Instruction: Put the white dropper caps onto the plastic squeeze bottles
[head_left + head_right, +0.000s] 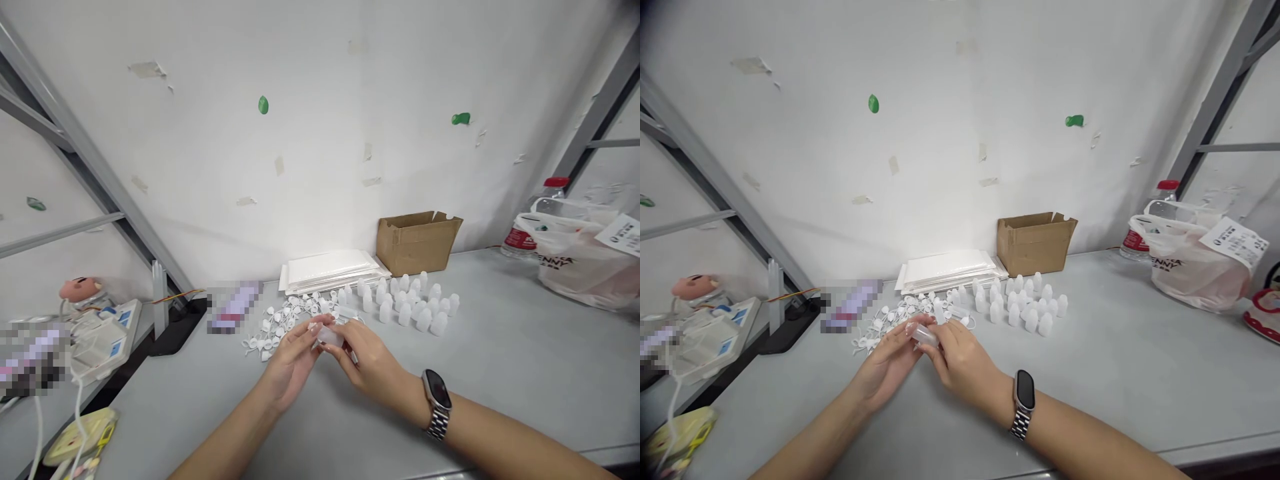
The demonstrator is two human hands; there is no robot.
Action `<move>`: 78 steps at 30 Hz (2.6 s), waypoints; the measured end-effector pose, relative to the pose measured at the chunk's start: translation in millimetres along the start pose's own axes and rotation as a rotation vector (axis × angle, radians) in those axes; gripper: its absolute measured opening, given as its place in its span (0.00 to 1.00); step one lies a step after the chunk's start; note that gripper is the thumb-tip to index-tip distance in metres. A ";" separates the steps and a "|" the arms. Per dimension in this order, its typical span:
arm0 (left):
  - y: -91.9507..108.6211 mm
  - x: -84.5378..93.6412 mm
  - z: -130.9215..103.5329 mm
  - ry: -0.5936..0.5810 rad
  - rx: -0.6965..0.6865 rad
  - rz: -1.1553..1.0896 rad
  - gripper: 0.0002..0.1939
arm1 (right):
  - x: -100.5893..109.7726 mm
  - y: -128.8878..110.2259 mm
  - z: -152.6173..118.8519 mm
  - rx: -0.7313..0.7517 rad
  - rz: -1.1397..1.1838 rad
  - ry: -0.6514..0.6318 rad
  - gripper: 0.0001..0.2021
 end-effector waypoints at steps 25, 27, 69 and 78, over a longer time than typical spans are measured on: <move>2.4 -0.4 -2.0 -0.066 -0.071 0.200 0.12 | 4.5 -5.1 1.9 -0.500 0.497 -0.278 0.11; 2.1 -0.3 -1.3 -0.078 -0.084 0.202 0.13 | 4.9 -4.7 7.2 -0.642 0.764 -0.419 0.15; 3.9 2.9 1.2 -0.017 -0.045 0.146 0.16 | 1.4 3.6 10.2 -0.882 1.541 -0.779 0.15; -0.4 5.9 -0.1 -0.083 -0.037 0.030 0.09 | -1.3 -0.9 9.9 -0.827 1.519 -0.704 0.15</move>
Point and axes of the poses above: each hand's wrist, its own z-axis towards the middle knuckle, its own x-axis out of the back of the hand, y = z × x, the point moved 1 cm from there along z, towards the middle knuckle, and after that the axes turned 15 degrees about -x, right-handed, at the moved point
